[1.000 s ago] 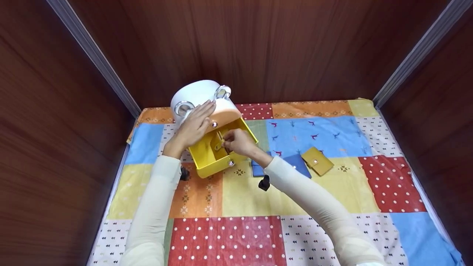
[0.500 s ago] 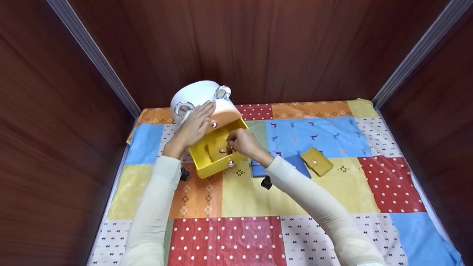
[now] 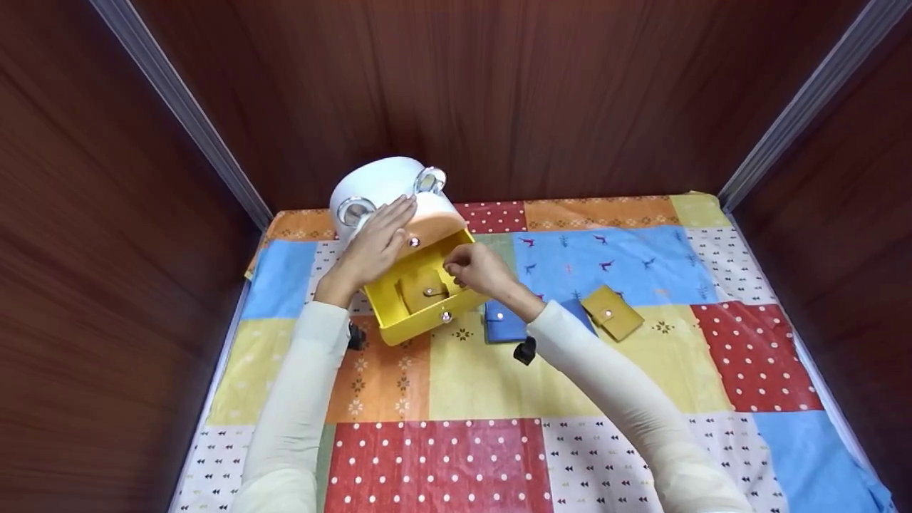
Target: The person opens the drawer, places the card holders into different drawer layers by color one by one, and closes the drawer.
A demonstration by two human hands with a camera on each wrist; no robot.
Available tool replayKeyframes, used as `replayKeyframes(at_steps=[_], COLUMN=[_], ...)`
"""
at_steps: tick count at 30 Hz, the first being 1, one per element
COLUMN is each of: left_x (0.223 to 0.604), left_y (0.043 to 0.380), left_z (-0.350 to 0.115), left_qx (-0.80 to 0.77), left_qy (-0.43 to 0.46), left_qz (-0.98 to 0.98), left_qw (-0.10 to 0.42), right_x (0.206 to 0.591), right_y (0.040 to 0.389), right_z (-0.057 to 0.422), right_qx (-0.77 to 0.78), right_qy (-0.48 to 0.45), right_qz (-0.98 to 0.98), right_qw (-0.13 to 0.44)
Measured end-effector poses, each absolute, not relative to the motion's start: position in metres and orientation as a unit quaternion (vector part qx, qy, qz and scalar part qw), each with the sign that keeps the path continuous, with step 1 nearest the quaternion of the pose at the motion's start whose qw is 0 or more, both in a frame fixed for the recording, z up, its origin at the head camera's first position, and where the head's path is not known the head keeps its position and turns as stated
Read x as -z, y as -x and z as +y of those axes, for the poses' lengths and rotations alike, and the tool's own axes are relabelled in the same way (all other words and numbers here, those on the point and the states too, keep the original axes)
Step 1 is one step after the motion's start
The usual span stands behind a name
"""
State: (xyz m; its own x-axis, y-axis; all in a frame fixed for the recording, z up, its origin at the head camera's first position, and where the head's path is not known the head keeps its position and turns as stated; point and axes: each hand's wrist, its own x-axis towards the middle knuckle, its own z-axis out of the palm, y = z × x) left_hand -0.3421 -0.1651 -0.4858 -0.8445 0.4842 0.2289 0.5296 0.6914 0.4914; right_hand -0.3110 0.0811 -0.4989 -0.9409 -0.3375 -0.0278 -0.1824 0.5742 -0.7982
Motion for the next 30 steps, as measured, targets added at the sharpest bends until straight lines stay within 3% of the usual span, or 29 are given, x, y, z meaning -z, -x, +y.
replayKeyframes(at_steps=[30], left_x=[0.486], left_y=[0.342], left_z=[-0.165], left_qx=[0.282], left_qy=[0.277], left_qz=[-0.917], left_qw=[0.044], right_x=[0.491], right_y=[0.295], right_z=[0.170], right_qx=[0.475], right_qy=[0.094], right_qz=[0.874], right_qw=[0.050])
